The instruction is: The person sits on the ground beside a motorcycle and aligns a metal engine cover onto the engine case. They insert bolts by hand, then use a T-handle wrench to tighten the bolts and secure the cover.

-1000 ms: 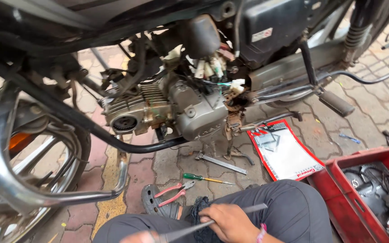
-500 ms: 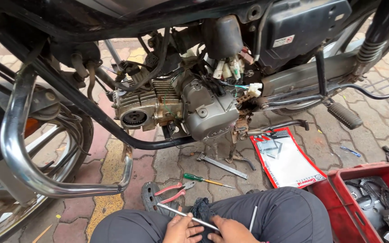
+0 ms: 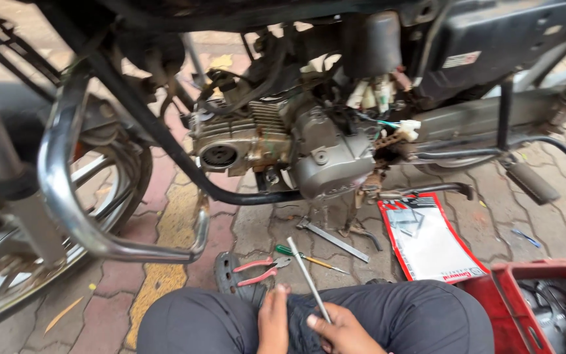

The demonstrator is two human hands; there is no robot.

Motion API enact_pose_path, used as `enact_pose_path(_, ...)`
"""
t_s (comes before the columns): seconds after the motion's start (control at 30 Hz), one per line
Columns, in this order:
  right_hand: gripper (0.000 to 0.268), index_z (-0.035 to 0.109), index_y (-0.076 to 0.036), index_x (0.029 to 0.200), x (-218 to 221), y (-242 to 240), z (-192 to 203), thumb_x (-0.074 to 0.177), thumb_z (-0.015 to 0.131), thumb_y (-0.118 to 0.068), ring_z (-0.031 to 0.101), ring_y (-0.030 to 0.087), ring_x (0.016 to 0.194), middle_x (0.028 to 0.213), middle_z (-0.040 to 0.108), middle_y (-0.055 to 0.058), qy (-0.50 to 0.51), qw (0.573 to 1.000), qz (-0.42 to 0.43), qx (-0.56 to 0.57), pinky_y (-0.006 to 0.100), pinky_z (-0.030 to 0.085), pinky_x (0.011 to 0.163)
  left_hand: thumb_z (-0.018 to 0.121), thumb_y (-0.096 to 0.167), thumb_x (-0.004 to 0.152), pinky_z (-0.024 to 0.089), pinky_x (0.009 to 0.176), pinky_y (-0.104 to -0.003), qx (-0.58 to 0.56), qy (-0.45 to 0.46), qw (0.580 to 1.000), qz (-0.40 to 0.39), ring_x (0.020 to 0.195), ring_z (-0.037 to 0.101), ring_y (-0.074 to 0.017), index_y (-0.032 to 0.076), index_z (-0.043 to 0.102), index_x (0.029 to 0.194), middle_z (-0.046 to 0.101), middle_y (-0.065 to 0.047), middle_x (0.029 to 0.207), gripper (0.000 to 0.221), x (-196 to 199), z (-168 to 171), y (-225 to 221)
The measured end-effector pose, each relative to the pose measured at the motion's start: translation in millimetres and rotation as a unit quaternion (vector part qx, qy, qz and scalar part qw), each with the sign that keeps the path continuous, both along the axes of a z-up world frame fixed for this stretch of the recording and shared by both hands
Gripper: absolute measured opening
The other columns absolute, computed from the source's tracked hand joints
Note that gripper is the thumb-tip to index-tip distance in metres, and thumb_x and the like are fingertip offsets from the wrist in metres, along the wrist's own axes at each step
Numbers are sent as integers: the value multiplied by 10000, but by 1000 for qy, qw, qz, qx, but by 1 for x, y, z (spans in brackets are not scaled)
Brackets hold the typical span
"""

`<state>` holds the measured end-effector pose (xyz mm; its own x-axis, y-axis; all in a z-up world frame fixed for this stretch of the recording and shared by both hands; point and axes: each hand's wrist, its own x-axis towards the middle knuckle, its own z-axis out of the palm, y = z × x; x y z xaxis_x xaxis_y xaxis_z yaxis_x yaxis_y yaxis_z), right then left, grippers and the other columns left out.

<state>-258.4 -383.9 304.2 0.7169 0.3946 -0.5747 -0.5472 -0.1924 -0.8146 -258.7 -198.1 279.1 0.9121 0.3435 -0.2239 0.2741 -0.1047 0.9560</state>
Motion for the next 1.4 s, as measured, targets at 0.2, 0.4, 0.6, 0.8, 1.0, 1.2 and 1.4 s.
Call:
enact_pose_path(0.2,373,634,-14,1294,0,29,-40,980,696,-205,634,122,1100,1135,723,51,-223,968,-36,108,292,483,993,532,547,935,583,717,-354,-574,90,813,46,764,712,-261,-74,772,962,765,-176,852,667,5,-7,-13)
enact_pose_path(0.4,299,673,-25,1179,-6,40,-8,952,693,-219,734,200,967,945,807,127,-259,959,-71,-95,316,558,892,677,548,1004,598,564,-390,-757,-15,653,2,697,721,-272,56,738,887,754,-132,844,510,2,-114,-32)
enact_pose_path(0.6,260,644,-31,1109,-3,34,-20,931,664,-220,710,423,987,937,721,278,-277,913,31,-298,459,568,834,667,493,963,529,815,-229,-144,6,988,47,960,717,-133,-18,453,1448,730,-128,1156,736,-8,-73,-35)
enact_pose_path(0.8,312,666,-31,1170,6,27,-32,956,638,-257,735,390,983,943,729,265,-188,930,103,-298,434,570,888,679,320,906,583,767,-437,-219,122,965,76,872,703,-289,26,383,1504,693,-237,1204,729,1,12,-24)
enact_pose_path(1.0,338,651,-45,1219,8,18,-26,951,648,-251,718,398,995,964,712,276,-178,918,170,-312,441,568,925,754,187,838,547,842,-396,69,34,997,14,986,704,-320,5,549,1342,721,-230,1055,573,2,-48,-24)
enact_pose_path(1.2,329,716,-64,1152,9,14,3,865,730,-226,717,348,1024,1046,733,197,-228,917,166,-283,408,564,931,740,194,844,594,870,-392,29,187,982,-15,965,797,-321,5,664,1201,782,-216,1005,411,1,-81,-22)
enact_pose_path(1.4,304,723,-99,1163,8,24,19,881,717,-213,695,349,1070,1130,718,176,-201,906,152,-341,425,541,970,759,192,836,573,912,-403,34,222,974,-2,1030,747,-344,-5,535,1319,749,-241,1093,568,2,-39,-27)
